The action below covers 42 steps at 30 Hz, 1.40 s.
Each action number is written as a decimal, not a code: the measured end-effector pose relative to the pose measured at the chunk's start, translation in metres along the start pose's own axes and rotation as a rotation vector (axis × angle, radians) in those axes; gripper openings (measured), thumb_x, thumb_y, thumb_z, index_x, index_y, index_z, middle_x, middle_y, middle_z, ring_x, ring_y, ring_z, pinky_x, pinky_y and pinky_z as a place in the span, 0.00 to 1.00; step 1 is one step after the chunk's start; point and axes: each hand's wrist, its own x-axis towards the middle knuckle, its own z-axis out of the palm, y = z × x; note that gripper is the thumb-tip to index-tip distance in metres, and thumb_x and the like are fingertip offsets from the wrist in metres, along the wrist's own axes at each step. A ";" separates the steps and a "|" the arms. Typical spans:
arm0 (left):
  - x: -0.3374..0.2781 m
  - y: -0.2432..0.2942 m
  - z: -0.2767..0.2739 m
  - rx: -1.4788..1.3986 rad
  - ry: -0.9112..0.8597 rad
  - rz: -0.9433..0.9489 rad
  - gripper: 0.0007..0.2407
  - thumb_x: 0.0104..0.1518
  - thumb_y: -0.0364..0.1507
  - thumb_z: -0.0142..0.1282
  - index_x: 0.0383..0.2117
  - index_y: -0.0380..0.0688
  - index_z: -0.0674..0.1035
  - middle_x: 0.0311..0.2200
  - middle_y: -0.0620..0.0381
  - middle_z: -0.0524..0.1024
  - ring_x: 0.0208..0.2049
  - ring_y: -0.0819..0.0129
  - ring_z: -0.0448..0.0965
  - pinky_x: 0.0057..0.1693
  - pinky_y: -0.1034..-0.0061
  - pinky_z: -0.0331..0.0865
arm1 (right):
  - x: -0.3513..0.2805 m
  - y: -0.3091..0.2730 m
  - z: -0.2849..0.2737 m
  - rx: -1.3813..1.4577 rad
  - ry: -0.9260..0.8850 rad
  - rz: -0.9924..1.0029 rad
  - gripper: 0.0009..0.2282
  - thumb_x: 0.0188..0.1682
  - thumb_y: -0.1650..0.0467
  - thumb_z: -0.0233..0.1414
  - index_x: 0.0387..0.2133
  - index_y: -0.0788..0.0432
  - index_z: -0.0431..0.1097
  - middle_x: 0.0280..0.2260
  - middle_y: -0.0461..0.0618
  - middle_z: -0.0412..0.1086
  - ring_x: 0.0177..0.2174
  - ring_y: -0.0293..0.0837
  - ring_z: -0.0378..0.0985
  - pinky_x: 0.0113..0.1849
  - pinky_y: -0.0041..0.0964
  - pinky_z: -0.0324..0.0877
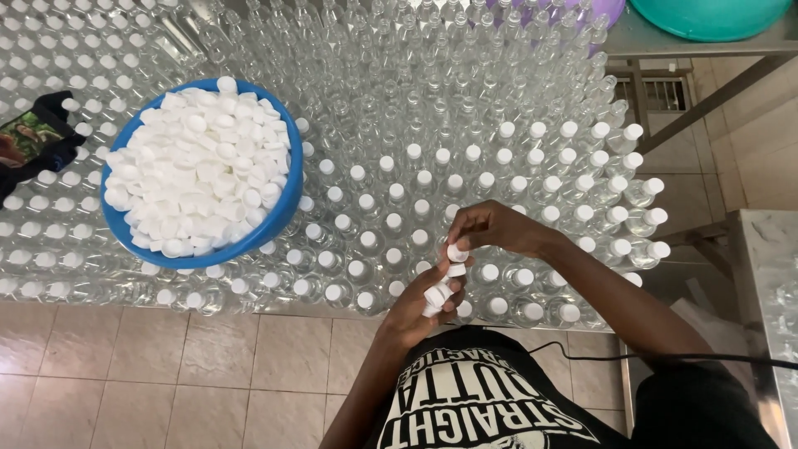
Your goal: Placing plastic caps onto the tops of clear water bottles arranged on a table
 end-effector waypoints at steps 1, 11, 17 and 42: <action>0.000 0.000 -0.001 -0.008 0.017 -0.001 0.12 0.74 0.40 0.51 0.41 0.44 0.76 0.30 0.61 0.72 0.24 0.75 0.77 0.17 0.90 0.62 | 0.001 0.003 -0.002 -0.021 0.038 0.003 0.12 0.49 0.70 0.68 0.43 0.65 0.82 0.32 0.52 0.82 0.33 0.40 0.82 0.41 0.41 0.79; 0.008 -0.011 -0.023 -0.103 0.071 0.055 0.10 0.75 0.37 0.49 0.45 0.44 0.76 0.33 0.61 0.73 0.27 0.76 0.78 0.19 0.92 0.64 | 0.001 -0.018 0.006 -0.060 -0.006 -0.020 0.11 0.49 0.72 0.67 0.44 0.64 0.84 0.38 0.56 0.85 0.39 0.43 0.86 0.46 0.44 0.82; 0.014 -0.017 -0.046 -0.107 0.068 0.118 0.17 0.76 0.39 0.46 0.61 0.41 0.72 0.36 0.63 0.73 0.28 0.80 0.77 0.22 0.93 0.62 | -0.001 -0.042 0.014 -0.198 0.025 -0.130 0.18 0.44 0.74 0.70 0.49 0.64 0.82 0.48 0.59 0.82 0.48 0.51 0.84 0.53 0.50 0.79; -0.024 -0.004 -0.060 -0.100 0.234 0.253 0.22 0.75 0.38 0.44 0.70 0.36 0.65 0.40 0.56 0.74 0.29 0.76 0.77 0.21 0.90 0.64 | 0.123 0.065 -0.203 -0.925 0.502 0.088 0.18 0.53 0.63 0.67 0.56 0.52 0.80 0.43 0.63 0.70 0.46 0.63 0.80 0.51 0.57 0.72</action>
